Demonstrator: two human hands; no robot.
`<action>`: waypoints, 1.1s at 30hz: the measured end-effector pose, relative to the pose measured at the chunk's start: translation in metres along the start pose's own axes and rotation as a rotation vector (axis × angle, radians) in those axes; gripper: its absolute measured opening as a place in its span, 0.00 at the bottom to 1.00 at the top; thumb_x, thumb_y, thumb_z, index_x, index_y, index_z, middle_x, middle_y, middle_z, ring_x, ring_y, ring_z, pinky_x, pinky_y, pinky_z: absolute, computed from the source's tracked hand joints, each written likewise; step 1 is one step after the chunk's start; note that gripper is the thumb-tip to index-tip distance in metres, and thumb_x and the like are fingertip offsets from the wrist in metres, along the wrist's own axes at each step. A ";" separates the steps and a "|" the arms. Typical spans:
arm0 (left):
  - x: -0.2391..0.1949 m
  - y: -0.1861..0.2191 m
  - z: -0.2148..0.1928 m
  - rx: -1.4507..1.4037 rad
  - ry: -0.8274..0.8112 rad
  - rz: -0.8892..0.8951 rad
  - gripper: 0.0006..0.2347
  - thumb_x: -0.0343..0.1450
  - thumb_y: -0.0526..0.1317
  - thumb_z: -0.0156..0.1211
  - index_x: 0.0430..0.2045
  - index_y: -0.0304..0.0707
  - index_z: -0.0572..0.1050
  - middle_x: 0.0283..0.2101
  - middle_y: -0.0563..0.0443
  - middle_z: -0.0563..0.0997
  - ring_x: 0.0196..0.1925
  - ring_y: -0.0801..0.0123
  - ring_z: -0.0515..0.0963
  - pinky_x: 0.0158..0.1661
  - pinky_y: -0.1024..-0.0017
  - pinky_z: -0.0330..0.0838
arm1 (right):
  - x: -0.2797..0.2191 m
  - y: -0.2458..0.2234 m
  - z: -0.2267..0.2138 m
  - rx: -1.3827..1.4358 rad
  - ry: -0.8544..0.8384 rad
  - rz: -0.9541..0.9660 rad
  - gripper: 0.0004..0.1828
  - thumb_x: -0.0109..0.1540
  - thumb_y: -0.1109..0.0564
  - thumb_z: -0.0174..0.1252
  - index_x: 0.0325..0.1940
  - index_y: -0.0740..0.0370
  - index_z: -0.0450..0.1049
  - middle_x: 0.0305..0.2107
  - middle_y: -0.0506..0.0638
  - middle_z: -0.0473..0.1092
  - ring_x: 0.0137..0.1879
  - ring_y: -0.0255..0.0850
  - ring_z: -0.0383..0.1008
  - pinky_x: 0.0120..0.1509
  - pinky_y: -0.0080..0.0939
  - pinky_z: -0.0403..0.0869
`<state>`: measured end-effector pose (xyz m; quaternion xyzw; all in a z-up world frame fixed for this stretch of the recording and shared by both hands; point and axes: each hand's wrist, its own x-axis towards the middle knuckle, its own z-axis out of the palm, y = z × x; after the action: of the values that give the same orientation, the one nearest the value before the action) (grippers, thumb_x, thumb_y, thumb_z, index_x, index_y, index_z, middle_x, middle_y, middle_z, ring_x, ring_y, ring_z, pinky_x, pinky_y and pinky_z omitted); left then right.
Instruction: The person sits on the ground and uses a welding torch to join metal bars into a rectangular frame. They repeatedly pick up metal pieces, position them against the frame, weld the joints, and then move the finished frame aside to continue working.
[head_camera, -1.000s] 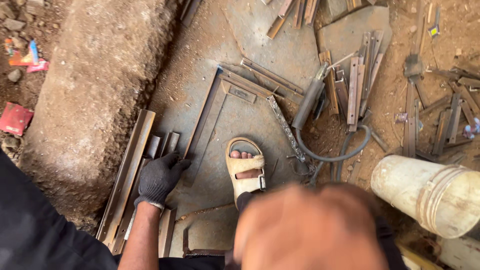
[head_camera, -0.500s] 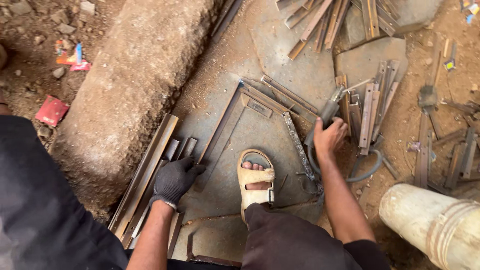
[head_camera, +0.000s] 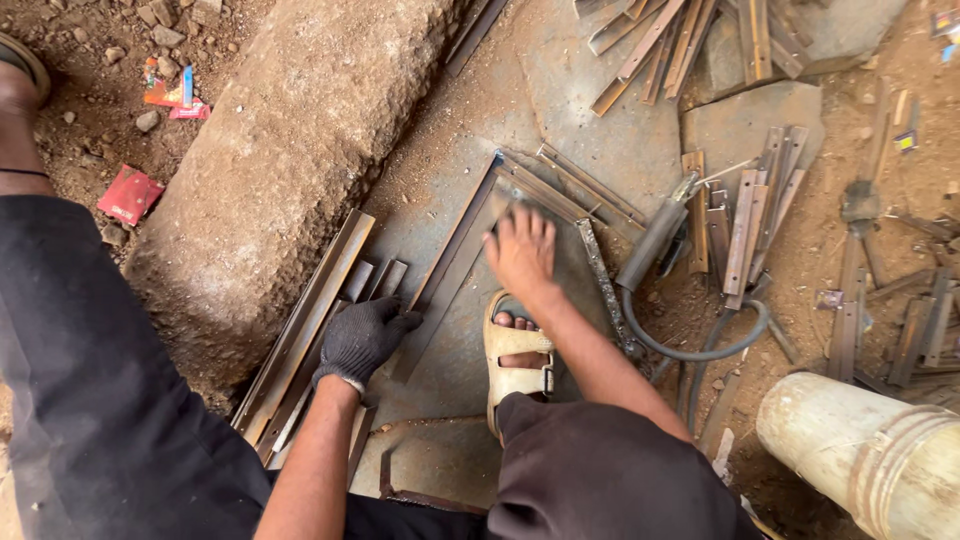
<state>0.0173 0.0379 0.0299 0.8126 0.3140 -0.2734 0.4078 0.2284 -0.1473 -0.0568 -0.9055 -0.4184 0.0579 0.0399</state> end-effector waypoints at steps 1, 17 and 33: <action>0.000 0.000 0.000 -0.013 0.002 0.006 0.19 0.67 0.60 0.59 0.32 0.44 0.83 0.34 0.38 0.84 0.40 0.46 0.83 0.45 0.52 0.75 | -0.006 -0.003 -0.005 0.042 -0.084 0.028 0.23 0.67 0.42 0.55 0.48 0.65 0.78 0.53 0.62 0.68 0.60 0.56 0.66 0.67 0.64 0.59; 0.003 -0.003 0.003 0.016 0.028 0.035 0.19 0.67 0.59 0.60 0.35 0.45 0.84 0.36 0.39 0.85 0.40 0.46 0.84 0.46 0.53 0.75 | -0.056 0.229 0.006 0.345 0.111 1.192 0.47 0.60 0.30 0.68 0.61 0.74 0.66 0.53 0.68 0.71 0.58 0.59 0.73 0.63 0.58 0.72; 0.002 -0.011 0.014 0.059 0.057 0.080 0.19 0.67 0.59 0.58 0.37 0.48 0.84 0.38 0.40 0.85 0.43 0.47 0.84 0.49 0.54 0.74 | -0.076 0.123 -0.148 0.270 -0.255 0.198 0.36 0.62 0.37 0.61 0.66 0.61 0.69 0.52 0.62 0.75 0.50 0.56 0.79 0.52 0.54 0.77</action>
<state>0.0084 0.0316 0.0155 0.8436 0.2845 -0.2429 0.3853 0.2929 -0.2880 0.0800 -0.9141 -0.3174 0.2310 0.1018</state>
